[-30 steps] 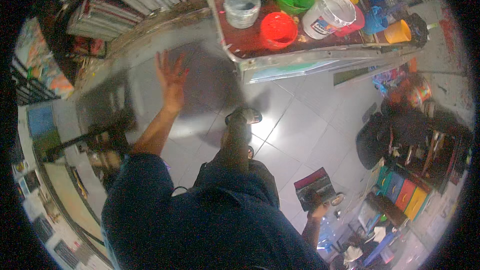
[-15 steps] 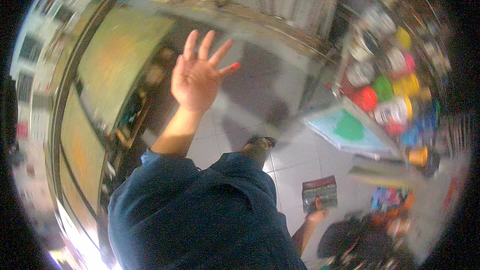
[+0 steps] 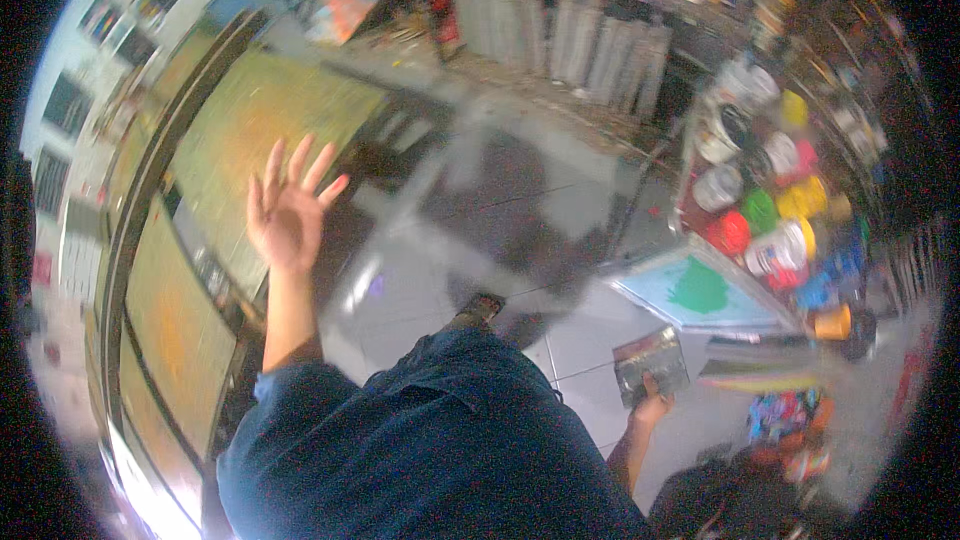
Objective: The person prepares a screen printing frame with green ink, spreads the ink evenly using a squeegee, and then prints the ink onto a red fabric. The person handles the screen printing frame, ink, squeegee, and fabric.
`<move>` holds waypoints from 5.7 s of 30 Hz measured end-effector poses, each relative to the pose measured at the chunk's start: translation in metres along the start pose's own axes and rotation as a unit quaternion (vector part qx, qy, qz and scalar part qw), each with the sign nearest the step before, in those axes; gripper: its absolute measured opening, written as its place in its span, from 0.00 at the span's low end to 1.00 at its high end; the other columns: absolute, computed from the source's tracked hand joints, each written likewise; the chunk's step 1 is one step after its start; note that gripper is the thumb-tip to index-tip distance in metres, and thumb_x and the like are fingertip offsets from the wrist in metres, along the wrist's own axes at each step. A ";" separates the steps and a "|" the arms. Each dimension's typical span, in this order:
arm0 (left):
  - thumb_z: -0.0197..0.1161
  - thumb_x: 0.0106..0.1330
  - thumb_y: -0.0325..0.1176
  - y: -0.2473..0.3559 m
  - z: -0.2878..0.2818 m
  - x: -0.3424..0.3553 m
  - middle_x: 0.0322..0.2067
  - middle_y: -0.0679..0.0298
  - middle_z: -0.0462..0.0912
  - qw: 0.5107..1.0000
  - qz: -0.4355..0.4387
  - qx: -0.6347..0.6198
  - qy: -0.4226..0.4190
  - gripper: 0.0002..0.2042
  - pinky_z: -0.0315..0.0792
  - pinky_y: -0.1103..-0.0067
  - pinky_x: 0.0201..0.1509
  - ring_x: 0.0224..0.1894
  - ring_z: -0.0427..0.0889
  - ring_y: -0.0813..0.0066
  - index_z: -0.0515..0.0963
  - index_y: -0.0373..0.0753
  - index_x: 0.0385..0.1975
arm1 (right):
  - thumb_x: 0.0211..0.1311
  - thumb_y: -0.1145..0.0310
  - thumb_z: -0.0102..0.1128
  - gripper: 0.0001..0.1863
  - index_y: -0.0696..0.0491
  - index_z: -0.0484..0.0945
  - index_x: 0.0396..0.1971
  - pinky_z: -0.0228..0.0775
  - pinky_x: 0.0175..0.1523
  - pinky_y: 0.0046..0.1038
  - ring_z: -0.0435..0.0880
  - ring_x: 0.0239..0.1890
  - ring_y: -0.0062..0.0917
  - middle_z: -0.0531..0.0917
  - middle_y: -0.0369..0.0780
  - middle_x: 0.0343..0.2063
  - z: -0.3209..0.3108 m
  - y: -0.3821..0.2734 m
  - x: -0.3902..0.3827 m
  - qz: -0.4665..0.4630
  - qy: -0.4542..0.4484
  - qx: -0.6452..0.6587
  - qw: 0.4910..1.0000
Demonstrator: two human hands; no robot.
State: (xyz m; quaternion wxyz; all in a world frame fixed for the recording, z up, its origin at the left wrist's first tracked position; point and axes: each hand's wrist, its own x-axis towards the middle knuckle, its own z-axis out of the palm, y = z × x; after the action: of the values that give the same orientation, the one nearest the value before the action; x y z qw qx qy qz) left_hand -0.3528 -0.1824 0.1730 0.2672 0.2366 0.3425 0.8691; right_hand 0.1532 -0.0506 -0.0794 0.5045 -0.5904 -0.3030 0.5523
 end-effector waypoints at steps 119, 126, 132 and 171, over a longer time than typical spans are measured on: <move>0.27 0.26 0.86 -0.405 0.311 0.513 0.61 0.68 0.51 0.783 -0.347 -0.245 -0.453 0.62 0.42 0.65 0.63 0.61 0.49 0.62 0.36 0.50 0.65 | 0.53 0.50 0.52 0.20 0.54 0.76 0.30 0.66 0.24 0.39 0.76 0.18 0.41 0.75 0.45 0.13 0.568 -0.367 0.387 -0.568 -0.224 -0.504 0.611; 0.30 0.29 0.85 -0.403 0.317 0.503 0.63 0.64 0.49 0.774 -0.391 -0.300 -0.397 0.61 0.40 0.64 0.64 0.62 0.51 0.52 0.39 0.48 0.64 | 0.42 0.53 0.57 0.18 0.53 0.75 0.27 0.65 0.22 0.34 0.73 0.14 0.37 0.74 0.41 0.12 0.563 -0.360 0.388 -0.693 -0.228 -0.433 0.529; 0.53 0.27 0.77 -0.420 0.315 0.490 0.65 0.55 0.34 0.842 -0.023 -0.201 -0.500 0.62 0.66 0.65 0.51 0.62 0.49 0.43 0.27 0.57 0.62 | 0.44 0.56 0.56 0.16 0.55 0.74 0.20 0.66 0.21 0.39 0.73 0.14 0.43 0.71 0.45 0.08 0.566 -0.361 0.386 -0.571 -0.241 -0.407 0.671; 0.62 0.58 0.33 -0.596 0.273 0.600 0.24 0.69 0.76 0.738 -0.474 0.253 -0.409 0.10 0.71 0.84 0.31 0.24 0.72 0.83 0.75 0.33 0.34 | 0.52 0.50 0.51 0.25 0.55 0.70 0.41 0.67 0.17 0.36 0.75 0.11 0.37 0.74 0.42 0.09 0.610 -0.275 0.527 -0.480 -0.121 -0.595 0.633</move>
State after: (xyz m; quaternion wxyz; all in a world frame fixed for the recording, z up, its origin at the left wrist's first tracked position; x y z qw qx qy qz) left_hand -0.4570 0.6929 0.0580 0.6896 0.4347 0.4754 0.3309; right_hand -0.2676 0.6754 0.0669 0.1967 -0.4619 -0.8649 -0.0013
